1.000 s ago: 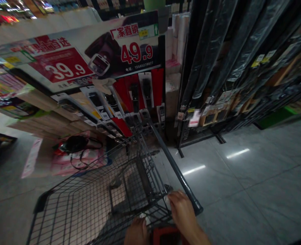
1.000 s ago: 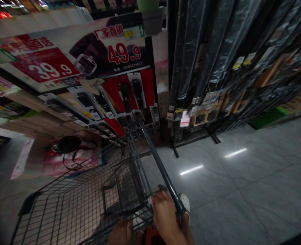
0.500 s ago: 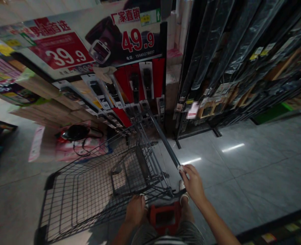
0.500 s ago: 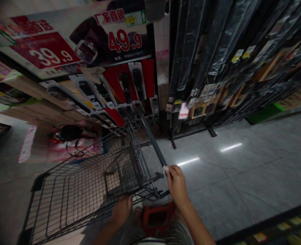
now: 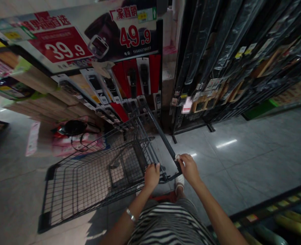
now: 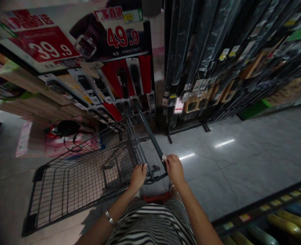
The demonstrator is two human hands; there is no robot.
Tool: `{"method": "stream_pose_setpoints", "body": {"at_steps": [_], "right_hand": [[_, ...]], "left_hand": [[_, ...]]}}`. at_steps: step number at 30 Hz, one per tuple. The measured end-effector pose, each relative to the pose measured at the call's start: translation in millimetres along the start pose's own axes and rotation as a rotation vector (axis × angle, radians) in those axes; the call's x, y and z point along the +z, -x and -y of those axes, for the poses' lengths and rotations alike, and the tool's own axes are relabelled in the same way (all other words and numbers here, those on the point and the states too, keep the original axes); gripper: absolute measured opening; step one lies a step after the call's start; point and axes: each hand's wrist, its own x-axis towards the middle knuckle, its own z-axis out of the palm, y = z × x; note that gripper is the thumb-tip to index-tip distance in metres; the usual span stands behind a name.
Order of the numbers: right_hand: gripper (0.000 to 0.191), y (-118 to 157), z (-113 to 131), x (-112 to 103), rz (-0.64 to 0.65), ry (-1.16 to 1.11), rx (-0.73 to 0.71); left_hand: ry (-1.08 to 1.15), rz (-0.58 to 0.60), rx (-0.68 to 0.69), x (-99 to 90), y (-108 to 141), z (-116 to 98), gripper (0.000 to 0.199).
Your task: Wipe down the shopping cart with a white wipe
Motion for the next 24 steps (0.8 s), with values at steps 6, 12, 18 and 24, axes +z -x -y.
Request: {"method": "stream_pose_setpoints", "body": {"at_steps": [6,12,18,24], "right_hand": [[0.021,46,-8,-17,-0.079,0.003,-0.087],[0.022,31,-3,-10,-0.046,-0.008,-0.029],[0.025,13,-1,-3,-0.036,-0.095,0.096],[0.018,50,7,-23,-0.023,-0.19,0.038]], "left_hand": [[0.032,0.051,-0.162,-3.6,0,-17,0.04],[0.076,0.107,-0.243,-9.5,0,-24,0.038],[0.083,0.143,-0.267,-16.2,-2,-27,0.036],[0.101,0.137,-0.272,-18.6,-1,-29,0.036]]}}
